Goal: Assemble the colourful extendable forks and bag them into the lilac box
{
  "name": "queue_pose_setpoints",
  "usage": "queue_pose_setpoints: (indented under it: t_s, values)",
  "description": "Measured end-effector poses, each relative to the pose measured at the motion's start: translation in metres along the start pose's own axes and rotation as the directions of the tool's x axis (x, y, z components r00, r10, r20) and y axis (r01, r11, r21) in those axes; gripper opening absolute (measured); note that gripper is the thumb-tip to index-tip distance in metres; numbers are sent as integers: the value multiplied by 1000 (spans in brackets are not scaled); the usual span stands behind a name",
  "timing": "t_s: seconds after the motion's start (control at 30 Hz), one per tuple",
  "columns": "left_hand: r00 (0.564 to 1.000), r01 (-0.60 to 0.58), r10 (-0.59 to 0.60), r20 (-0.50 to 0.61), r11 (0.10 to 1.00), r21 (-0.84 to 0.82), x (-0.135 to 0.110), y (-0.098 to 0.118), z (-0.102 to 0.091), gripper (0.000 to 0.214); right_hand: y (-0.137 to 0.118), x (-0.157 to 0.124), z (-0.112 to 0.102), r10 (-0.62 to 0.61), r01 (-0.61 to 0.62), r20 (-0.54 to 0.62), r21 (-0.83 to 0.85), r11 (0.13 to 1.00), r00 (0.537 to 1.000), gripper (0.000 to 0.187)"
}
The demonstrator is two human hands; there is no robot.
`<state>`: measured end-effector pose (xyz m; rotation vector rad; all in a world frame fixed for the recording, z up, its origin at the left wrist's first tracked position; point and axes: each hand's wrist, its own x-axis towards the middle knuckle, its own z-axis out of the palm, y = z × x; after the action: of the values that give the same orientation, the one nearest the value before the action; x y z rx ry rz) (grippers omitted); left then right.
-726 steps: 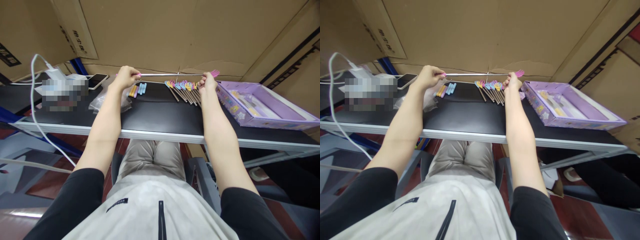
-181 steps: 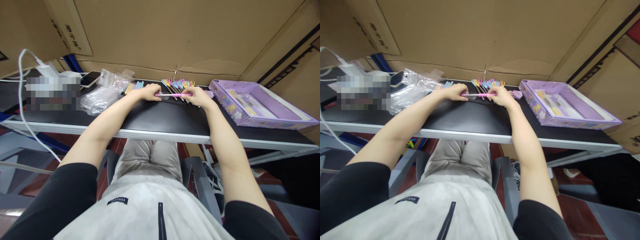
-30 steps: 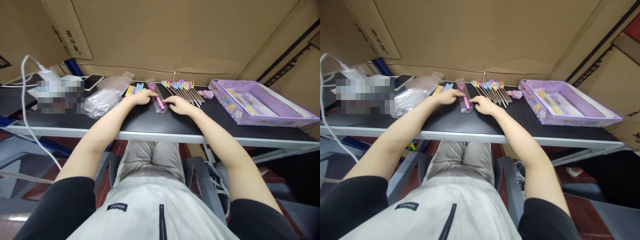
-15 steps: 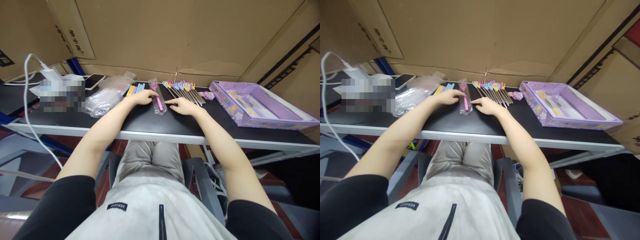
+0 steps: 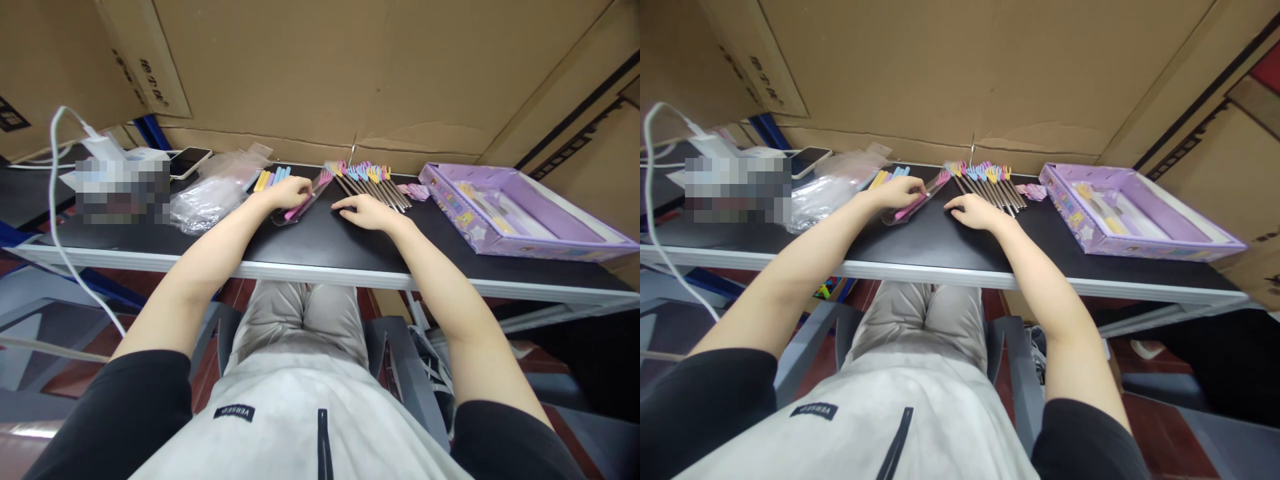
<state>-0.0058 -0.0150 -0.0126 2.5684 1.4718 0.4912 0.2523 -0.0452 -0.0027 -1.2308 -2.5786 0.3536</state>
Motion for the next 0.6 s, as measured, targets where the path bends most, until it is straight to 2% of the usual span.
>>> queue_pose_setpoints:
  t_s: [0.27,0.6]
  values:
    - [998,30,-34,45,996,80,-3,12,-6,38,2,0,0,-23,23,5,-36,999,1000,41]
    - [995,54,-66,71,984,170,-6,17,-11,34,4,0,1,-20,20,-1,-25,999,1000,40]
